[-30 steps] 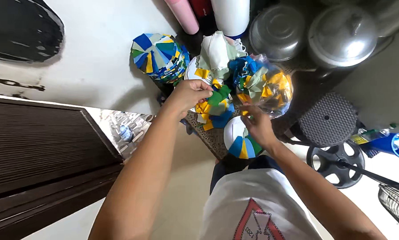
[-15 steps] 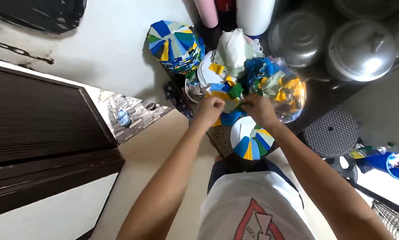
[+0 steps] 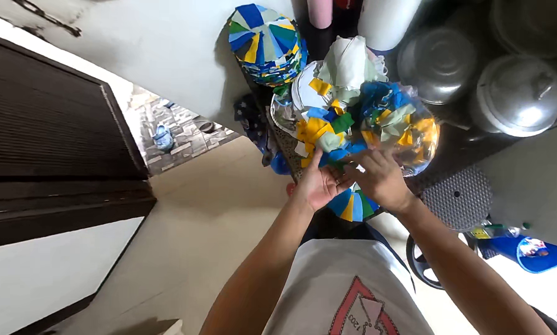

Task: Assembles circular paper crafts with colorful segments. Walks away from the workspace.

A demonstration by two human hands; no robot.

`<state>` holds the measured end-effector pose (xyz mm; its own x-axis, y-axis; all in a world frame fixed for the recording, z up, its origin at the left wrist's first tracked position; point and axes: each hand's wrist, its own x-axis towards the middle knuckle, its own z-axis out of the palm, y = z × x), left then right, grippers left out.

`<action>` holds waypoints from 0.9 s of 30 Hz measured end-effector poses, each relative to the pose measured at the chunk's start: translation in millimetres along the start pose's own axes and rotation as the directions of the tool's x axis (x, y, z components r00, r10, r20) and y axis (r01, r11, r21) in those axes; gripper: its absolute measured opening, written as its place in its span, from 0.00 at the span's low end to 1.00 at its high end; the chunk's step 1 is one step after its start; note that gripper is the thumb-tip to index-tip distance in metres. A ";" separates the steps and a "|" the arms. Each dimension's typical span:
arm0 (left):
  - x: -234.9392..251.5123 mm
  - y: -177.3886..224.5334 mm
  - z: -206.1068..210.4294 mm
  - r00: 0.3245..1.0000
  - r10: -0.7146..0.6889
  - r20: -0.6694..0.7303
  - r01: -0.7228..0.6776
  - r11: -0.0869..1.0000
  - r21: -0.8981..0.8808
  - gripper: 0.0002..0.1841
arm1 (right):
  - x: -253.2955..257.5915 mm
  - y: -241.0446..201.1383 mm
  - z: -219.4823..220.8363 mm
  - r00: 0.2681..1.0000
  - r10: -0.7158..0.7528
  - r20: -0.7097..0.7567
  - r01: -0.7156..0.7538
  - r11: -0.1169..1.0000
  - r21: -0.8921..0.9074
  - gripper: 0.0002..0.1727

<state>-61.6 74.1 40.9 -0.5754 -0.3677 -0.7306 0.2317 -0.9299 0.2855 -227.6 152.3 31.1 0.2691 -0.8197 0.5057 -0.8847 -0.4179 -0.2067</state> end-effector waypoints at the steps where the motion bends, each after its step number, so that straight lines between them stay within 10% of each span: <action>1: -3.5 -0.8 -3.2 1.000 0.011 0.015 -0.011 1.000 0.005 0.37 | -9.6 -2.8 -0.4 1.000 -0.027 -0.005 0.027 1.000 -0.007 0.09; 6: -16.4 -11.7 -16.8 0.994 0.015 0.104 -0.026 0.995 0.098 0.23 | -45.3 -30.3 -4.3 0.904 0.427 -0.016 -0.401 0.861 0.311 0.14; 10: -27.5 -25.3 -23.1 0.988 0.025 0.149 -0.049 0.985 0.163 0.24 | -31.2 -45.3 -20.5 0.387 0.746 0.542 -0.800 -0.021 0.600 0.17; 13: -33.6 -38.4 -32.1 0.982 0.084 0.167 -0.121 0.968 0.221 0.25 | -30.6 -46.8 -19.2 0.265 0.583 0.768 -0.796 -0.317 0.515 0.15; 20: -53.0 -83.6 -66.6 0.981 0.174 0.083 -0.193 0.869 0.456 0.28 | -55.8 -71.1 -2.7 0.351 0.570 0.743 -0.899 -0.018 0.438 0.08; 27: -41.2 -102.3 -94.3 0.909 0.402 -0.110 -0.137 0.537 0.833 0.09 | -62.1 -73.3 8.9 0.418 0.550 0.723 -0.904 0.330 0.271 0.12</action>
<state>12.4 184.9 -16.7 -0.3435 -0.7074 -0.6177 -0.4500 -0.4533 0.7694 -176.0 230.3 7.4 -0.0987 -0.8555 -0.5083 -0.4315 0.4971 -0.7528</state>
